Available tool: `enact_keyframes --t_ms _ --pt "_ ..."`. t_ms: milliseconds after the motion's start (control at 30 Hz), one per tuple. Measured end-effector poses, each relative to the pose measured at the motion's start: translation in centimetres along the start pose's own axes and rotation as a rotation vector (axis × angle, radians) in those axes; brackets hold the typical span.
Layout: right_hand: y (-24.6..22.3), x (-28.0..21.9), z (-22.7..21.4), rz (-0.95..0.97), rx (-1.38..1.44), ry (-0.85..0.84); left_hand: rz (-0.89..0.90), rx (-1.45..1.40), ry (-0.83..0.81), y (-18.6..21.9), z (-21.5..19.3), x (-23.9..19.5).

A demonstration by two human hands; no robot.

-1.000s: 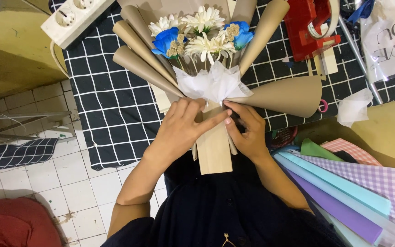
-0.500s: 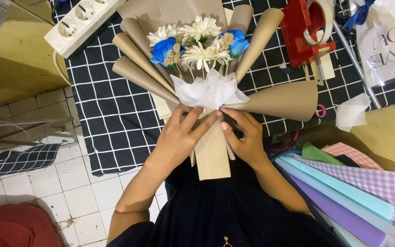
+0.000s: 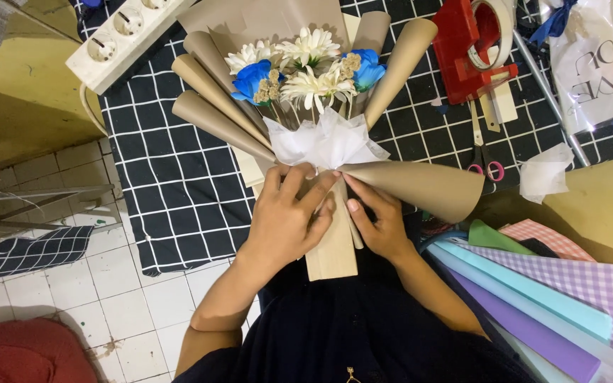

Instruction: The person wraps a bouquet of artificial flowers with brown paper and white tissue. They fold the paper around the stems, secure it with clear tape, and adjust the layers to create a finished bouquet.

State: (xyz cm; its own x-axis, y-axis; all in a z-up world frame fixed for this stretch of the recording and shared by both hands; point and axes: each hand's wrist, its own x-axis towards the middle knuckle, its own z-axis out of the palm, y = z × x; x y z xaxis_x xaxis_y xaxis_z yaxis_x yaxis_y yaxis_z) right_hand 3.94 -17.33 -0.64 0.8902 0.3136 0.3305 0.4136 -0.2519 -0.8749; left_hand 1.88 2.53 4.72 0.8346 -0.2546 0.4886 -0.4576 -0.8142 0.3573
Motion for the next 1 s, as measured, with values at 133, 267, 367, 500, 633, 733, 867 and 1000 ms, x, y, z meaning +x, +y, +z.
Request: enact_keyframes --t_ms 133,267,367,500,633,733,867,1000 --pt "0.3 -1.5 0.0 -0.038 0.020 -0.075 -0.100 -0.096 0.012 0.6 0.2 -0.2" --pt "0.4 -3.1 -0.2 -0.036 0.010 -0.156 -0.162 -0.173 0.013 1.0 0.2 -0.3" --pt "1.9 -4.6 -0.3 -0.042 0.018 -0.191 -0.178 -0.207 0.025 0.9 0.8 -0.6" --pt "1.6 -4.6 -0.7 -0.036 0.000 -0.193 -0.186 -0.200 0.042 1.2 1.1 -0.5" --pt "1.0 -4.3 -0.9 -0.006 -0.034 -0.176 -0.211 -0.189 0.055 1.5 1.5 -0.7" --pt "0.3 -3.6 -1.2 0.055 -0.065 -0.120 -0.225 -0.190 0.049 1.5 1.8 -0.9" --pt "4.6 -3.6 -2.8 0.279 -0.034 0.024 -0.239 -0.199 0.046 1.7 2.0 -0.9" --pt "7.1 -1.0 -4.0 0.454 0.092 0.096 -0.222 -0.186 0.042 1.8 1.9 -0.8"
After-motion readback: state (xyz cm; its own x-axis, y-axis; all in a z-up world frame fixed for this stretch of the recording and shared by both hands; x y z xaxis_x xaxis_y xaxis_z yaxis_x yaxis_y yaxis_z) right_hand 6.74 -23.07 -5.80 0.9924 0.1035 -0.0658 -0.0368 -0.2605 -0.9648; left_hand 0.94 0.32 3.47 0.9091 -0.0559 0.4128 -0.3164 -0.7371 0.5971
